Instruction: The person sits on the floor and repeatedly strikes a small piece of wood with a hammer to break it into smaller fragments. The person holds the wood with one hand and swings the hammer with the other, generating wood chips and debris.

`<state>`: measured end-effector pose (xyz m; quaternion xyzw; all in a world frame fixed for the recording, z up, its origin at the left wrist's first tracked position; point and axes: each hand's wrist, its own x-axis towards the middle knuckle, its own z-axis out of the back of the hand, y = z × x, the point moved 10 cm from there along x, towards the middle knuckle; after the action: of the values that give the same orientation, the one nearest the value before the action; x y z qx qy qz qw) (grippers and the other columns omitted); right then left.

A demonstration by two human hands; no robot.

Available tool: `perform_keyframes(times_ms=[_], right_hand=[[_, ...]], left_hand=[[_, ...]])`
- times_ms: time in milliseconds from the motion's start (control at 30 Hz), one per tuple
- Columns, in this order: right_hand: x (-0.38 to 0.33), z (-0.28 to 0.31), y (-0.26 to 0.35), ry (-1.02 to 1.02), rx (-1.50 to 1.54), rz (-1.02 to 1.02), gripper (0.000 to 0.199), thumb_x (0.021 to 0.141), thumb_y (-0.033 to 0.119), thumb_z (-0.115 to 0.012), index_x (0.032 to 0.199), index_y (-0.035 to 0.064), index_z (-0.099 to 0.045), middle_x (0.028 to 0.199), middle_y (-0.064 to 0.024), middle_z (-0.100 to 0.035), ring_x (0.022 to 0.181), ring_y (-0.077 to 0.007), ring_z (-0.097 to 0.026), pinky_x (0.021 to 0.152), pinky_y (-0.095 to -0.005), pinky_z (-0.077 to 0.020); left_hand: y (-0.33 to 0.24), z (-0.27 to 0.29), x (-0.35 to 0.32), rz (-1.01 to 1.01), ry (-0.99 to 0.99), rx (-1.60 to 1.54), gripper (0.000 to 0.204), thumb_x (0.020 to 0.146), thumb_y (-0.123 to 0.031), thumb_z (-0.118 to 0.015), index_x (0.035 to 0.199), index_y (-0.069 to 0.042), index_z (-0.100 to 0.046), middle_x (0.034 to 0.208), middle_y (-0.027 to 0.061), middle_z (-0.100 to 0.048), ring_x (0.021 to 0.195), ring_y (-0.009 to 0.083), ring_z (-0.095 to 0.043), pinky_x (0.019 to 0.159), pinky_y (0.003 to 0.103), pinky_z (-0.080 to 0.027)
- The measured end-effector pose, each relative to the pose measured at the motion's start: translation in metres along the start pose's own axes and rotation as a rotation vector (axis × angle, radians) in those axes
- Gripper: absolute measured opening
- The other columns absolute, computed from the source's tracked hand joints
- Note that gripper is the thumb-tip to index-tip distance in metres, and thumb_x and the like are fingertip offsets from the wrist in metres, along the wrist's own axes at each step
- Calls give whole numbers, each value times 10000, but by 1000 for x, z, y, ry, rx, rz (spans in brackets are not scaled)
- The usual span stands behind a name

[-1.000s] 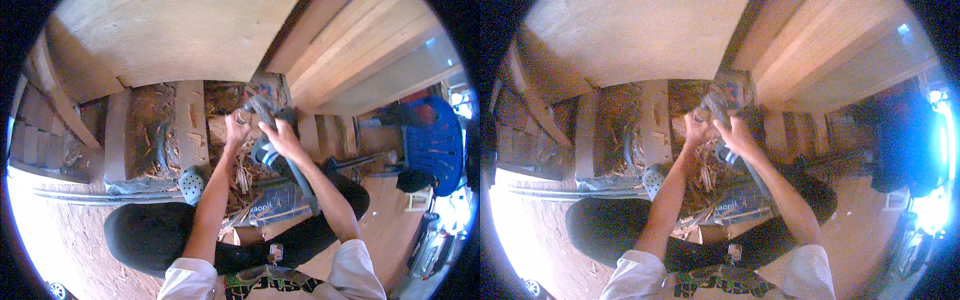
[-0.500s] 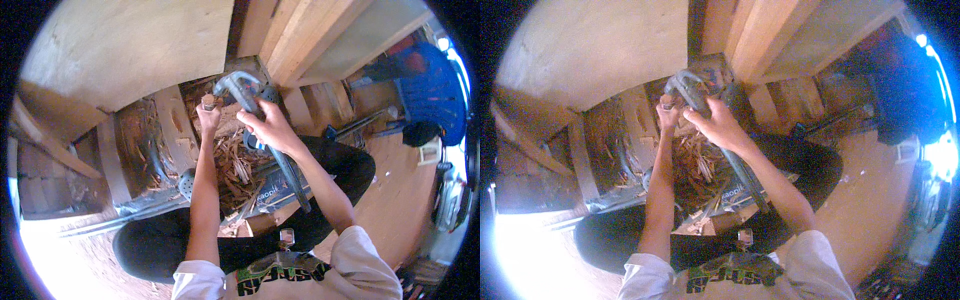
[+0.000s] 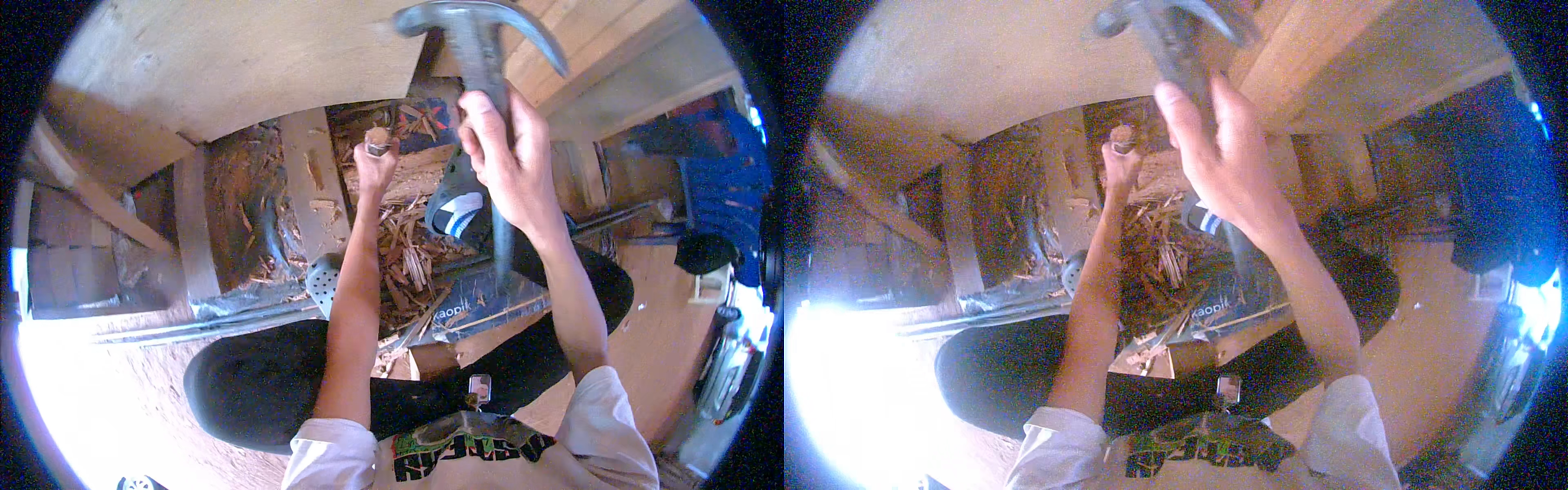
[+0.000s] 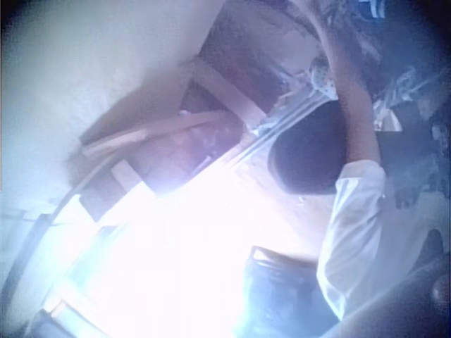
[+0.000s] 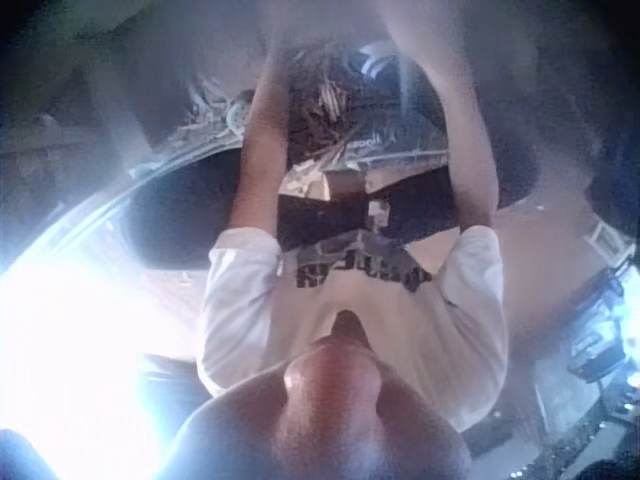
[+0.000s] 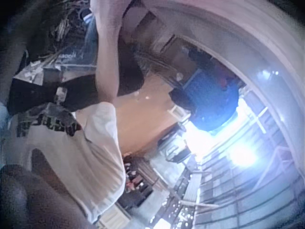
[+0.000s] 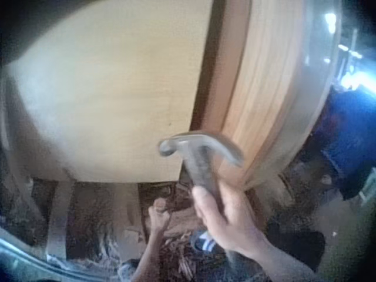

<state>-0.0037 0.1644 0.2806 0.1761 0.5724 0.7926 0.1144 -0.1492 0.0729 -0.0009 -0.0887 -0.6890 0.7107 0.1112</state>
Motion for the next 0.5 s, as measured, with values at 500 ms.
perform_keyframes(times_ms=[500], right_hand=[[18, -38, -76, 240, -173, -277, 427, 915, 508, -555, 887, 82, -537, 596, 56, -433, 426, -21, -386, 363, -197, -305]], left_hand=[[-6, 6, -3, -102, -8, -107, 133, 787, -111, -692, 764, 0, -621, 673, 27, -621, 600, 91, -521, 555, 309, -436]])
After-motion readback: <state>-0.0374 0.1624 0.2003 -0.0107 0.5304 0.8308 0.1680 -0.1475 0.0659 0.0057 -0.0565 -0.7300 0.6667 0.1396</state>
